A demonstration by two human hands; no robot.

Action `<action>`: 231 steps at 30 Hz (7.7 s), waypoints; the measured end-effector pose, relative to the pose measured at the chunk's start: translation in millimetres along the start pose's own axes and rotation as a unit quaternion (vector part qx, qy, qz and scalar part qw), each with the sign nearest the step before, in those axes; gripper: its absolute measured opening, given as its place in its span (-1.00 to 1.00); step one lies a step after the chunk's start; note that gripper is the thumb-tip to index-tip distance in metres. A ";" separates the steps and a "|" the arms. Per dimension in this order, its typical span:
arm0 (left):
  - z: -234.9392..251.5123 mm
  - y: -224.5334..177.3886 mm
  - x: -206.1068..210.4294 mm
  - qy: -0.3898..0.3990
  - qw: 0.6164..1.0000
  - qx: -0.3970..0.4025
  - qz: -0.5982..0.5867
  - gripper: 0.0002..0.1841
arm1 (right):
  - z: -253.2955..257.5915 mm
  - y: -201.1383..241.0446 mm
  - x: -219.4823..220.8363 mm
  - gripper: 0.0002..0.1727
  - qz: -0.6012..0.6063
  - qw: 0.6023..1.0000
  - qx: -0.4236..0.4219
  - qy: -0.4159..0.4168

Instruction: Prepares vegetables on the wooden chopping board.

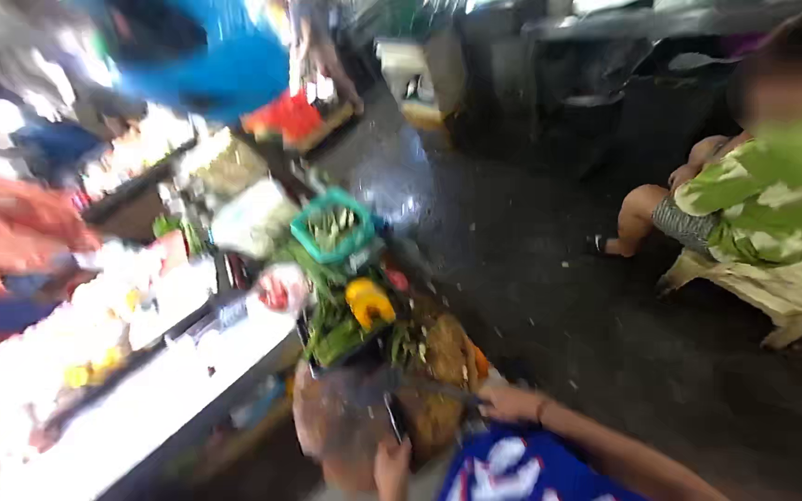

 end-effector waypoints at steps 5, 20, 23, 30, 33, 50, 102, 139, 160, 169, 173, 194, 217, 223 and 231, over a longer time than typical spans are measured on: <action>-36.8 46.2 19.5 0.034 0.988 -0.146 -0.029 -0.45 | -31.2 17.3 10.7 -0.46 -0.037 0.997 0.067 0.034; 4.1 47.8 30.0 -0.162 0.973 0.149 0.065 -0.71 | 32.0 107.9 63.8 -0.57 -0.152 0.986 0.064 0.013; 2.8 48.8 30.0 -0.199 0.967 0.149 0.061 -0.74 | 62.4 134.8 68.2 -0.57 -0.174 0.983 0.060 0.020; -1.0 45.9 35.7 -0.261 0.959 0.085 0.070 -0.78 | 86.2 162.6 65.5 -0.60 -0.214 0.974 0.069 0.039; -1.1 46.6 36.5 -0.263 0.959 0.081 0.070 -0.78 | 87.4 159.8 66.8 -0.59 -0.230 0.969 0.078 0.042; -0.8 46.7 33.8 -0.266 0.959 0.067 0.071 -0.77 | -85.0 23.0 79.7 -0.47 -0.236 0.960 0.141 0.059; -18.5 57.2 33.6 -0.279 0.957 0.012 0.079 -0.75 | 68.2 143.0 100.2 -0.59 -0.255 0.964 0.067 0.022; -14.6 64.9 37.8 -0.287 0.954 -0.012 0.082 -0.82 | 67.3 138.5 113.0 -0.62 -0.273 0.960 0.058 0.029; -15.6 61.9 36.7 -0.298 0.951 -0.015 0.082 -0.82 | -95.5 10.9 111.9 -0.47 -0.259 0.955 0.128 0.061; -38.5 77.3 18.2 -0.229 0.969 0.069 -0.055 -0.67 | -17.1 77.5 104.0 -0.61 -0.228 0.972 0.063 -0.007; -67.9 82.5 24.1 -0.136 0.974 0.159 -0.084 -0.74 | 21.0 118.1 109.5 -0.61 -0.216 0.975 0.049 -0.022; -87.0 77.4 44.7 -0.213 0.953 0.210 -0.044 -0.83 | -30.9 66.9 138.1 -0.60 -0.255 0.965 0.068 -0.002; -84.7 81.7 46.7 -0.192 0.955 0.210 -0.080 -0.84 | -3.7 99.4 142.9 -0.64 -0.248 0.968 0.017 -0.026; -89.2 86.7 42.5 -0.171 0.959 0.210 -0.079 -0.82 | 7.7 117.6 152.1 -0.60 -0.245 0.967 0.072 0.009; -84.1 62.8 37.5 -0.090 0.964 0.236 -0.079 -0.77 | 16.1 100.5 137.5 -0.58 -0.118 0.991 0.047 0.031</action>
Point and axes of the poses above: each hand's wrist, its own z-axis towards the middle knuckle, its own x-axis out of the palm, y = z × x, the point moved 8 cm from there along z, towards the middle knuckle, and after that the axes turned 5 degrees about -z, right-handed, at the moved point
